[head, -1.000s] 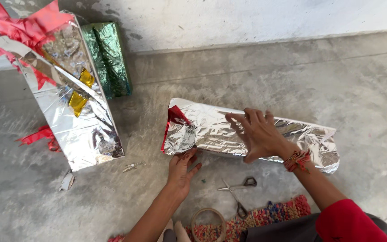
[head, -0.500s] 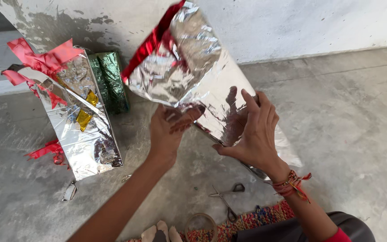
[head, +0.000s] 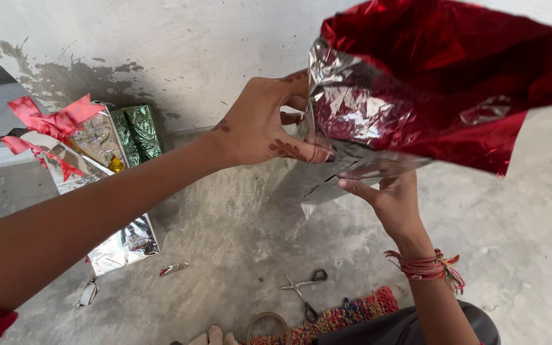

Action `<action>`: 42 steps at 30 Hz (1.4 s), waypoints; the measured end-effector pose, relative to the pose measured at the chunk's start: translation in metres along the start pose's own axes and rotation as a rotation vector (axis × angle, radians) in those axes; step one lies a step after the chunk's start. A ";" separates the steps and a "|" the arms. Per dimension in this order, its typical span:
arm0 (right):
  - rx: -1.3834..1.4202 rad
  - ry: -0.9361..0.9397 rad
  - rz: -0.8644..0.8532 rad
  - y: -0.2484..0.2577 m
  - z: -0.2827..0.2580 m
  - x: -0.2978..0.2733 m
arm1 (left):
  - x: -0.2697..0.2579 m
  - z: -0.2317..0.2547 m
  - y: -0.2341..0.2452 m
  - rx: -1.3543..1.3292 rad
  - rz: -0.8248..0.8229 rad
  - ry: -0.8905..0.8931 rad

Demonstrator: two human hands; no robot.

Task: The person wraps a rectangular box with silver foil paper, using scissors to trim excess and tape to secure the folds. They fold the ends neatly and seal the seams, completing the wrapping of one gift.

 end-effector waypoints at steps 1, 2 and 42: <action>-0.075 -0.051 0.018 0.004 0.011 -0.002 | -0.002 0.000 -0.003 -0.006 -0.006 0.000; -0.115 -0.098 0.033 0.009 0.023 -0.004 | -0.005 -0.001 -0.006 -0.013 -0.012 0.001; -0.363 -0.332 -0.223 -0.032 0.038 -0.053 | -0.096 -0.031 -0.049 -0.267 -0.100 0.724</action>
Point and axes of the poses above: each hand's wrist, its own x-axis towards the middle knuckle, its own y-axis out of the back of the hand, z = x × y, the point moved 2 cm from there along x, towards the middle knuckle, and after that the axes turned 8 degrees about z, right-handed, at the moved point
